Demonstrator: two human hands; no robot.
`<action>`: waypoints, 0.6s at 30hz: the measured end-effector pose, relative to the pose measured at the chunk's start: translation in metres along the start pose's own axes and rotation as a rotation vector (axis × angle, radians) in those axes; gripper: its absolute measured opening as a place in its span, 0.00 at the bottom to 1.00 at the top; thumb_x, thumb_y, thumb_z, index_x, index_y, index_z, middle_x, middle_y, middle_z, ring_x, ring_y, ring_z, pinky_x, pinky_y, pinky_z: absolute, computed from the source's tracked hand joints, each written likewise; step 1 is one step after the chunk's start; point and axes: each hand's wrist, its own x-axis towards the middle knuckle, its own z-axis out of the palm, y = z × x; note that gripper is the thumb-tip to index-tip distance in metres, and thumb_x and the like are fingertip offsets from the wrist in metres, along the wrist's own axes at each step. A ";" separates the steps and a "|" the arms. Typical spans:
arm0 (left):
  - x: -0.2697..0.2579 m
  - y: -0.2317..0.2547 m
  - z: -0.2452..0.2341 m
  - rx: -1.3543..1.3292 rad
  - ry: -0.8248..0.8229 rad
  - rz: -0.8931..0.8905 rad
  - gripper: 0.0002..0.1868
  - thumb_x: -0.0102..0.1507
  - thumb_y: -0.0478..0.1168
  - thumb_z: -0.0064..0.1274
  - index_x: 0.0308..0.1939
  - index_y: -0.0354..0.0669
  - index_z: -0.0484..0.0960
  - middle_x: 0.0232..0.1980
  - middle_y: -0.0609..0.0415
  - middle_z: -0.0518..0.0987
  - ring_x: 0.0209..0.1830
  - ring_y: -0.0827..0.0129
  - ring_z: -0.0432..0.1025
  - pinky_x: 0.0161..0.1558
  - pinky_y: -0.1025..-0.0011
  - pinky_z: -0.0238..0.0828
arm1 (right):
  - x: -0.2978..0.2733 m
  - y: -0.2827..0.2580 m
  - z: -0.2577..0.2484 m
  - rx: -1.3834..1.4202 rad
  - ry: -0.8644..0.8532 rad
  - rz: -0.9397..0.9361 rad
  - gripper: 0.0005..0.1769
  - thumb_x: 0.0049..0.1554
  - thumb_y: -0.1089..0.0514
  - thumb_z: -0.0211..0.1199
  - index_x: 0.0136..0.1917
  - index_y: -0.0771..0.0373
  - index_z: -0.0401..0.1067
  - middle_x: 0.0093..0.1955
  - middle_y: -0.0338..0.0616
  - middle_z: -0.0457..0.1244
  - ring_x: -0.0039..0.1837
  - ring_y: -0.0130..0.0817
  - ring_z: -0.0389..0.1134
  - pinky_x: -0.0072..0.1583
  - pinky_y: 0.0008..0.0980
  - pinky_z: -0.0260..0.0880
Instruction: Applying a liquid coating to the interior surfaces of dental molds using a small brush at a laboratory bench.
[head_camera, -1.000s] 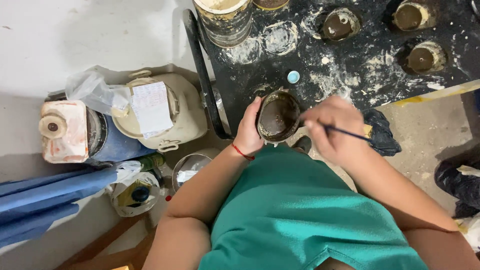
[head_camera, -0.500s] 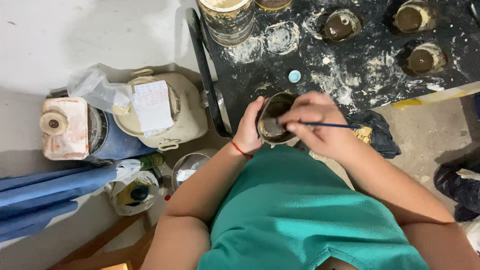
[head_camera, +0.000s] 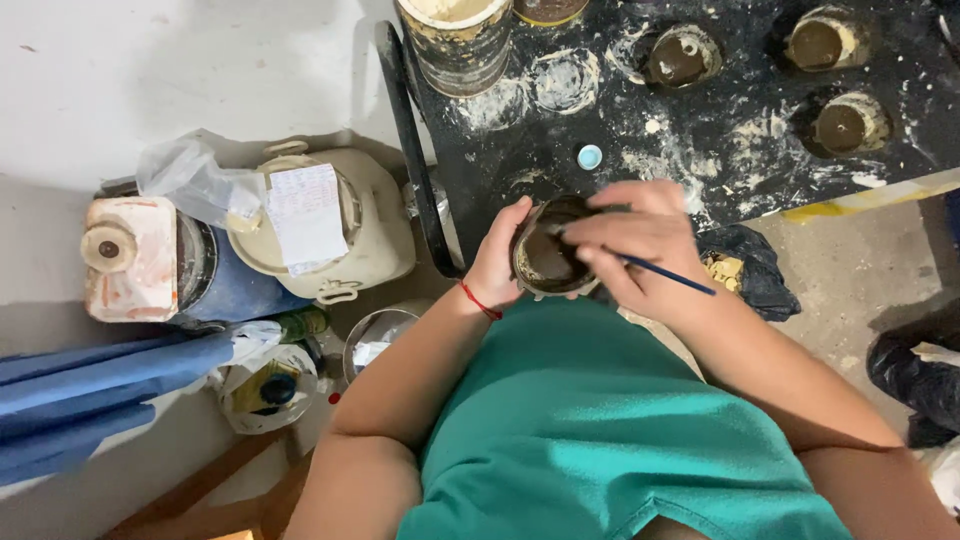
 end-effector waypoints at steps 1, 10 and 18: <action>0.006 -0.006 -0.016 0.002 -0.004 -0.001 0.26 0.77 0.50 0.44 0.64 0.29 0.79 0.60 0.26 0.78 0.59 0.42 0.77 0.58 0.48 0.78 | -0.003 -0.002 -0.001 -0.003 0.003 -0.001 0.17 0.67 0.45 0.56 0.49 0.52 0.82 0.39 0.38 0.71 0.63 0.42 0.68 0.68 0.43 0.54; 0.043 -0.020 -0.105 0.063 -0.011 0.029 0.25 0.76 0.51 0.43 0.64 0.34 0.79 0.61 0.32 0.80 0.58 0.46 0.78 0.58 0.50 0.78 | -0.005 -0.008 0.011 0.185 -0.007 -0.048 0.12 0.64 0.49 0.59 0.44 0.49 0.81 0.43 0.35 0.72 0.58 0.43 0.71 0.61 0.42 0.62; 0.021 0.026 -0.044 0.373 -0.131 0.095 0.39 0.74 0.63 0.24 0.51 0.31 0.80 0.32 0.26 0.82 0.19 0.43 0.78 0.11 0.66 0.73 | -0.015 0.076 -0.004 0.367 0.395 0.438 0.12 0.71 0.60 0.53 0.56 0.71 0.74 0.42 0.47 0.63 0.44 0.30 0.54 0.51 0.33 0.56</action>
